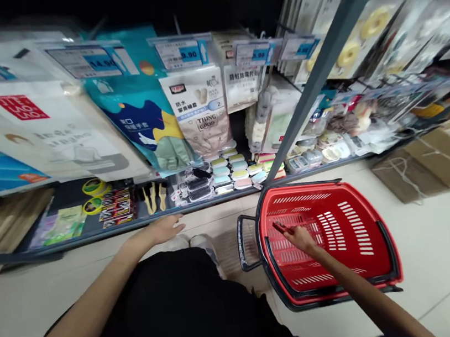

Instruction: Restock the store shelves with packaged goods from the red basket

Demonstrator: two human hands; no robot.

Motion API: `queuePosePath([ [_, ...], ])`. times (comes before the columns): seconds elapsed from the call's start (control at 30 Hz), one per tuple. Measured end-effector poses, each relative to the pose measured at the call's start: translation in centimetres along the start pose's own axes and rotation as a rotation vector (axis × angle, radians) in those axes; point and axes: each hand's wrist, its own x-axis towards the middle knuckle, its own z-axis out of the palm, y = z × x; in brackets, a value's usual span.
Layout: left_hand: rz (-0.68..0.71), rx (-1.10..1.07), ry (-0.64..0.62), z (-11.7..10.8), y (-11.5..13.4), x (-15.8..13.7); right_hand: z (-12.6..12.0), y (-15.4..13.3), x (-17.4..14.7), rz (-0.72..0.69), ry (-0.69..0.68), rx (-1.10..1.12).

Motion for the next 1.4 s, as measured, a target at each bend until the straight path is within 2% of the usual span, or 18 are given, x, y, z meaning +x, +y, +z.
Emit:
queuePosePath([
  [0.1, 0.223, -0.168, 0.163, -1.9, 3.1, -0.2, -4.1, -1.4, -1.8, -0.098, 0.03, -0.135],
  [0.2, 0.462, -0.444, 0.216, -3.9, 6.9, -1.7, -5.9, -4.4, -5.9, -0.385, 0.056, -0.22],
  [0.27, 0.594, -0.68, 0.147, -4.5, 9.2, -3.7, -4.8, -7.2, -8.1, -0.581, 0.078, -0.209],
  [0.37, 0.744, -1.011, -0.02, -4.0, 10.7, -7.8, -0.8, -11.8, -9.3, -0.774, 0.065, -0.145],
  [0.43, 0.738, -1.197, 0.032, -3.0, 10.2, -10.7, 2.6, -14.8, -9.1, -0.86, -0.014, -0.093],
  [0.53, 0.62, -1.387, 0.363, -2.4, 6.8, -14.5, 8.3, -19.6, -8.4, -0.987, -0.206, -0.016],
  [0.63, 0.48, -1.506, 0.665, -3.2, 1.1, -18.1, 15.2, -24.8, -7.9, -1.042, -0.449, 0.037],
  [0.73, 0.37, -1.693, 0.91, -4.5, -4.7, -20.8, 23.5, -29.4, -8.5, -1.032, -0.681, 0.08],
  [0.83, 0.304, -1.824, 1.08, -4.7, -9.2, -20.9, 32.0, -32.0, -9.6, -1.091, -0.717, 0.052],
  [0.9, 0.234, -1.869, 1.161, -3.7, -11.6, -19.3, 37.0, -32.1, -9.6, -1.157, -0.718, -0.015],
  [0.97, 0.103, -1.886, 1.224, -2.4, -13.8, -17.2, 40.9, -31.0, -8.5, -1.2, -0.841, -0.09],
  [1.03, -0.02, -1.852, 1.187, -1.0, -15.7, -15.3, 43.3, -29.5, -6.4, -1.176, -1.004, -0.17],
  [1.07, -0.046, -1.818, 1.112, -0.5, -16.6, -14.7, 44.0, -28.8, -5.1, -1.131, -1.048, -0.201],
  [1.13, -0.024, -1.718, 0.904, 0.1, -18.1, -14.0, 44.8, -27.8, -2.4, -1.028, -1.054, -0.233],
  [1.2, -0.003, -1.605, 0.776, 0.1, -19.2, -13.7, 45.2, -27.6, -0.3, -0.983, -1.015, -0.209],
  [1.33, -0.047, -1.456, 0.768, -0.7, -21.1, -12.6, 46.0, -28.0, 2.3, -1.156, -1.004, -0.177],
  [1.4, -0.043, -1.477, 0.695, -0.8, -22.1, -11.5, 46.6, -27.8, 3.4, -1.229, -0.971, -0.275],
])
